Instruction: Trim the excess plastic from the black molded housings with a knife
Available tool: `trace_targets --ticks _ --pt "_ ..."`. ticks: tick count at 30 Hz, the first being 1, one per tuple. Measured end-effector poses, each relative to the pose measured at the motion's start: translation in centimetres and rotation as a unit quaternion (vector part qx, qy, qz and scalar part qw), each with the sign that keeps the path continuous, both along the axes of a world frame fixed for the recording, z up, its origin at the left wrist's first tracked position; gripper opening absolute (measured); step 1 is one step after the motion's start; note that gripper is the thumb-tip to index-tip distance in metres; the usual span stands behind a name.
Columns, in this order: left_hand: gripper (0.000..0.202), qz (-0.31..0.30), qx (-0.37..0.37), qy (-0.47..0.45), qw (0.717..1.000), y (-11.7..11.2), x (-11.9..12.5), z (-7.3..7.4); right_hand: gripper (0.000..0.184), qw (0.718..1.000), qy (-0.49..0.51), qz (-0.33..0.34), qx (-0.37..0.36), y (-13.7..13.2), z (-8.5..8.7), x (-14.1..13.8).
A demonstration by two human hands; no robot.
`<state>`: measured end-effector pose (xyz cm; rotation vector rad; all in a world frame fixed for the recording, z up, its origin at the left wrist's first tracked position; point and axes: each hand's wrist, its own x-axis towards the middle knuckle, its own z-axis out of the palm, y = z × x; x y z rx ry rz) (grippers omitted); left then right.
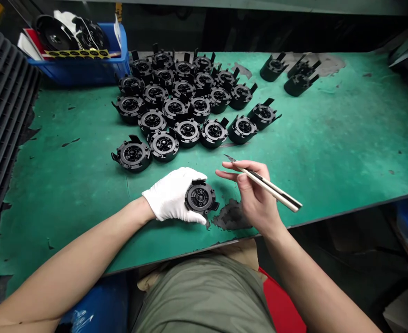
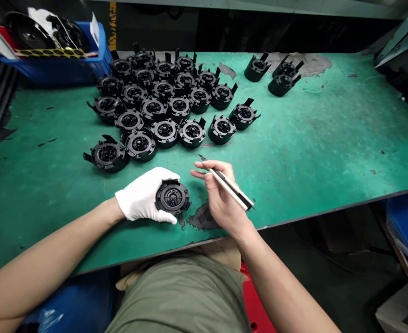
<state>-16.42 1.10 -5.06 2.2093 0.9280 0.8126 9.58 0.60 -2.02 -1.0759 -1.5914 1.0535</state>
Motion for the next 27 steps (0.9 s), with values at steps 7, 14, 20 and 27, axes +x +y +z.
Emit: trace_targets --ticks 7,14,20,27 --pt "0.105 -0.009 0.004 0.004 1.0 0.1 -0.2 -0.1 0.042 0.983 -0.158 0.091 0.017 -1.0 0.9 2.8" --pt "0.109 -0.024 -0.012 0.026 0.999 0.1 -0.5 -0.3 0.028 0.984 -0.104 0.116 -0.087 -2.7 1.7 5.3" --pt "0.119 -0.039 -0.024 0.028 0.999 0.2 -0.5 -0.3 0.051 0.901 -0.355 0.234 0.088 -3.6 2.1 6.3" --pt "0.118 -0.036 -0.013 0.033 0.999 0.1 -0.4 -0.4 0.048 0.808 -0.513 0.208 0.202 -3.8 1.9 6.1"
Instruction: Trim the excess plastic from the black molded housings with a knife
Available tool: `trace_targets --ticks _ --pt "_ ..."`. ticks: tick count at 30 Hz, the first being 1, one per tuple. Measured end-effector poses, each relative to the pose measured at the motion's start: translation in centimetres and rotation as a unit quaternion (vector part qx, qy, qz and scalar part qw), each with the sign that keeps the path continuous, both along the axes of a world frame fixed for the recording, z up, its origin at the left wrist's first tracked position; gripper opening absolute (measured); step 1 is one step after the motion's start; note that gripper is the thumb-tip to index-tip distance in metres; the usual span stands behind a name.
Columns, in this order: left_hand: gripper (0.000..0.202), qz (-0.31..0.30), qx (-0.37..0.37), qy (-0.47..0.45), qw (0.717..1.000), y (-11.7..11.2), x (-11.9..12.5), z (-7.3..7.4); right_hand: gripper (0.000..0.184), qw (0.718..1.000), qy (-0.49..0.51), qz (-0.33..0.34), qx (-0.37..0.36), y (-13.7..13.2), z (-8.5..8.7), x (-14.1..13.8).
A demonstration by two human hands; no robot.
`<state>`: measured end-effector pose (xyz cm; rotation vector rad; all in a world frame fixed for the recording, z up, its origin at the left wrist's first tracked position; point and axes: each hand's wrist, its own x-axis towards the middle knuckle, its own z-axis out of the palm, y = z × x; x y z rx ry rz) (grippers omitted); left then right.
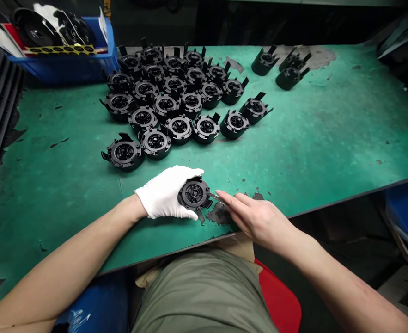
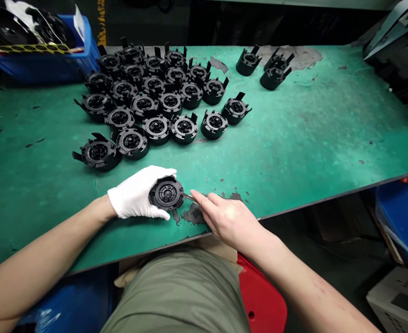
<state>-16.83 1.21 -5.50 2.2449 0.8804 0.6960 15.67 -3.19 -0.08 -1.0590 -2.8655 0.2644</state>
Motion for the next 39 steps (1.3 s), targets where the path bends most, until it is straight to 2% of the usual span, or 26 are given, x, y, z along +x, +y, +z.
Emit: trace_targets --ticks 3,7,13,22,25,27,29,31,33,36,39 --pt "0.116 0.002 0.004 0.001 1.0 0.0 0.1 0.0 0.048 0.999 -0.038 0.005 0.032 -0.2 0.4 -0.2" --pt "0.113 0.007 0.002 -0.002 1.0 0.0 0.2 0.1 0.049 0.997 -0.072 0.013 0.035 -0.4 0.9 -0.4" --pt "0.108 0.011 -0.002 0.005 1.0 0.0 0.3 0.3 0.051 0.992 -0.1 0.046 0.061 0.6 1.7 -0.5" --pt "0.107 0.016 -0.007 0.01 1.0 0.0 0.4 0.5 0.055 0.986 -0.129 0.094 0.049 1.7 2.5 -0.4" --pt "0.108 0.014 -0.004 0.011 1.0 0.0 0.3 0.3 0.051 0.99 -0.101 0.095 0.031 2.0 2.2 0.0" --pt "0.107 0.019 0.008 0.003 1.0 -0.1 0.3 0.1 0.047 0.997 -0.046 0.069 0.005 2.3 1.9 0.2" --pt "0.105 0.046 0.031 -0.009 0.998 -0.1 0.3 -0.2 0.045 0.999 0.032 0.01 -0.032 2.3 1.8 0.4" --pt "0.105 0.083 0.056 -0.012 0.995 -0.1 0.3 -0.3 0.045 0.991 0.109 -0.056 -0.058 1.8 1.6 0.2" --pt "0.109 0.104 0.073 0.0 0.992 -0.2 0.3 -0.4 0.044 0.98 0.16 -0.091 -0.072 0.8 1.4 -0.2" --pt "0.111 0.108 0.095 0.017 0.989 -0.4 0.5 -0.5 0.047 0.977 0.174 -0.086 -0.092 -1.2 0.7 -0.8" --pt "0.11 0.125 0.108 0.018 0.986 -0.7 0.8 -0.7 0.053 0.983 0.142 -0.076 -0.084 -2.6 0.0 -1.2"
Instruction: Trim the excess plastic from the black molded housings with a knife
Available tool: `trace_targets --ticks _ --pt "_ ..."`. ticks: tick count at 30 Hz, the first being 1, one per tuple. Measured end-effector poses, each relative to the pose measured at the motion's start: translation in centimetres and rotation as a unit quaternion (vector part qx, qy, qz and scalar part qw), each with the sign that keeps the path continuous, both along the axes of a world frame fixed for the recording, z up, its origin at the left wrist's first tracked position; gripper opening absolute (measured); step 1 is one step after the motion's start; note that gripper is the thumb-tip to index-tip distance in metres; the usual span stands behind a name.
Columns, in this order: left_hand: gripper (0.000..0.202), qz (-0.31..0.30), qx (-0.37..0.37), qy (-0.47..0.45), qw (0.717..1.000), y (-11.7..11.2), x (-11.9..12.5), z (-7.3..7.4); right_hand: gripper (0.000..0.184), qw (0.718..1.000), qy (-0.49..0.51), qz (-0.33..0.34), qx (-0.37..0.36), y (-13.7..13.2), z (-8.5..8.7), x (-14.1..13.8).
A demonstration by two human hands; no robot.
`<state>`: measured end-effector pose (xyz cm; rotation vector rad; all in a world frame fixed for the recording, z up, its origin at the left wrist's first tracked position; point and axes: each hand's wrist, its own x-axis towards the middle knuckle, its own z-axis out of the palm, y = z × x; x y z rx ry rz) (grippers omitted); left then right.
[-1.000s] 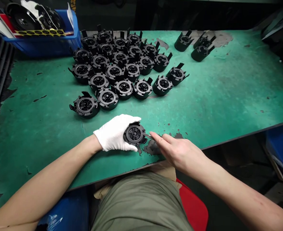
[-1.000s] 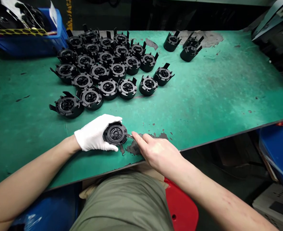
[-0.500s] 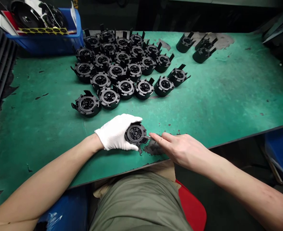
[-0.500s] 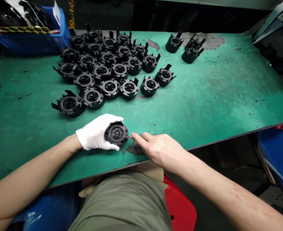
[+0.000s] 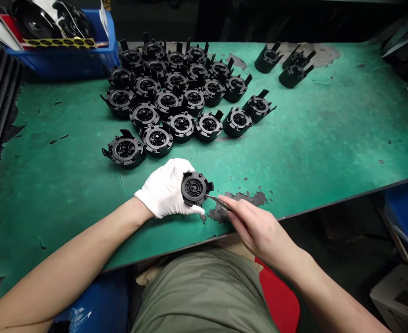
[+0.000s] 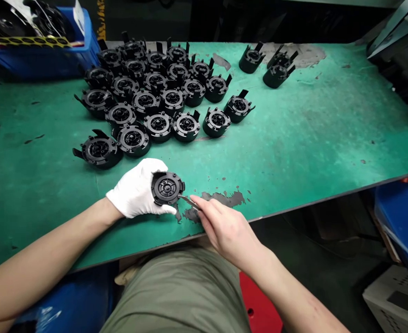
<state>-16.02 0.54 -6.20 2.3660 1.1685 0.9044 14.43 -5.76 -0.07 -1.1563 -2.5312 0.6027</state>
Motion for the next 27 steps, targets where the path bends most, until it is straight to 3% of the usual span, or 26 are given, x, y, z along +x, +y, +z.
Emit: trace_targets --ticks 4,8,12,20,27 --pt "0.113 0.011 -0.004 -0.046 0.999 -0.4 0.2 -0.3 0.057 0.998 -0.038 -0.027 0.035 -0.6 -0.1 -0.7" --pt "0.101 0.008 0.009 -0.083 0.996 -0.7 0.3 -0.2 0.062 0.999 0.011 -0.036 0.011 -1.3 0.2 -2.0" --pt "0.093 -0.011 -0.005 -0.094 0.995 -0.9 0.5 -0.1 0.061 0.997 -0.011 -0.074 0.007 -1.8 -0.2 -2.6" --pt "0.101 -0.027 0.014 -0.066 0.997 -0.7 0.5 0.3 0.045 0.997 -0.053 -0.049 0.021 -1.2 0.2 -2.9" --pt "0.101 -0.027 -0.002 -0.071 0.997 -0.6 0.5 0.3 0.042 0.99 -0.127 -0.036 0.048 -0.9 1.0 -3.4"
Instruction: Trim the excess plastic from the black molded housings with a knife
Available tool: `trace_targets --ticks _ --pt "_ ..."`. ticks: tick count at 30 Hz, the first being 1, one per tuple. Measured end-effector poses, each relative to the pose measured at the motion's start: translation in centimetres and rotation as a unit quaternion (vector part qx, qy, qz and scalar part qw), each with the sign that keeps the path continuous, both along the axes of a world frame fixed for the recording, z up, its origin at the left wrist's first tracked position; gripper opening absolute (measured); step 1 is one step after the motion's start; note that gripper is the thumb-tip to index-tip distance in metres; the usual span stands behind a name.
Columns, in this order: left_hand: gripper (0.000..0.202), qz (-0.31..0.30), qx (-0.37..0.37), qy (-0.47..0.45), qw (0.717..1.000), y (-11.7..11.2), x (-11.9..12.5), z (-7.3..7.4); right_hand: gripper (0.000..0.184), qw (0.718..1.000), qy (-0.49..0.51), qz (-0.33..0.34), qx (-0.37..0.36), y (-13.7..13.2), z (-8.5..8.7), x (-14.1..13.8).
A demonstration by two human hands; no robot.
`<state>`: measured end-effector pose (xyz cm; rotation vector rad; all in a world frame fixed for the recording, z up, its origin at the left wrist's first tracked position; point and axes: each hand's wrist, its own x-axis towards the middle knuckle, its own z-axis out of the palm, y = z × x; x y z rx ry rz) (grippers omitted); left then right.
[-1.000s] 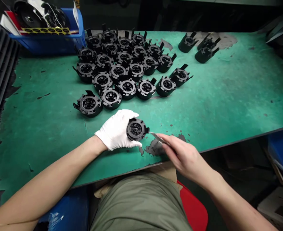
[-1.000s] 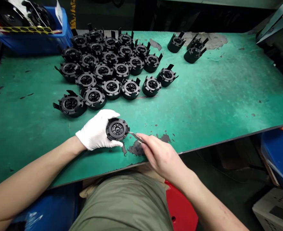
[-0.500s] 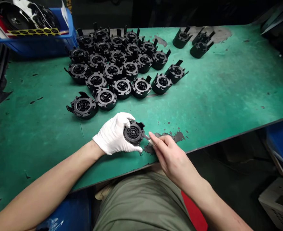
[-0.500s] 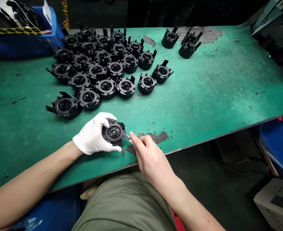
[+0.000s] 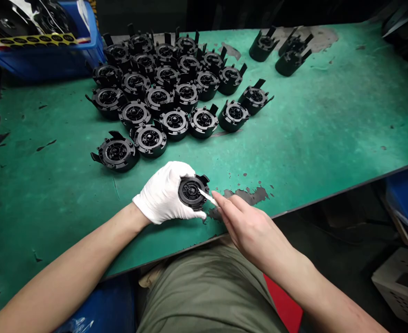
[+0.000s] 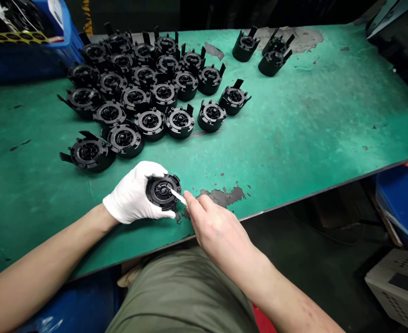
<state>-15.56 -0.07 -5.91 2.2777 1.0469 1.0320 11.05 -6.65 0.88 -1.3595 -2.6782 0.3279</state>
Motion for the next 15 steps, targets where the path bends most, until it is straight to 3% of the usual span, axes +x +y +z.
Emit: trace_targets --ticks 7,15 --pt "0.1 -0.015 0.018 -0.01 1.0 0.1 0.0 -0.2 0.042 0.999 -0.015 0.032 0.007 0.6 -0.2 1.2" --pt "0.101 -0.02 0.027 -0.013 0.999 0.0 0.0 -0.1 0.041 1.0 -0.009 0.009 -0.018 0.1 0.1 0.5"
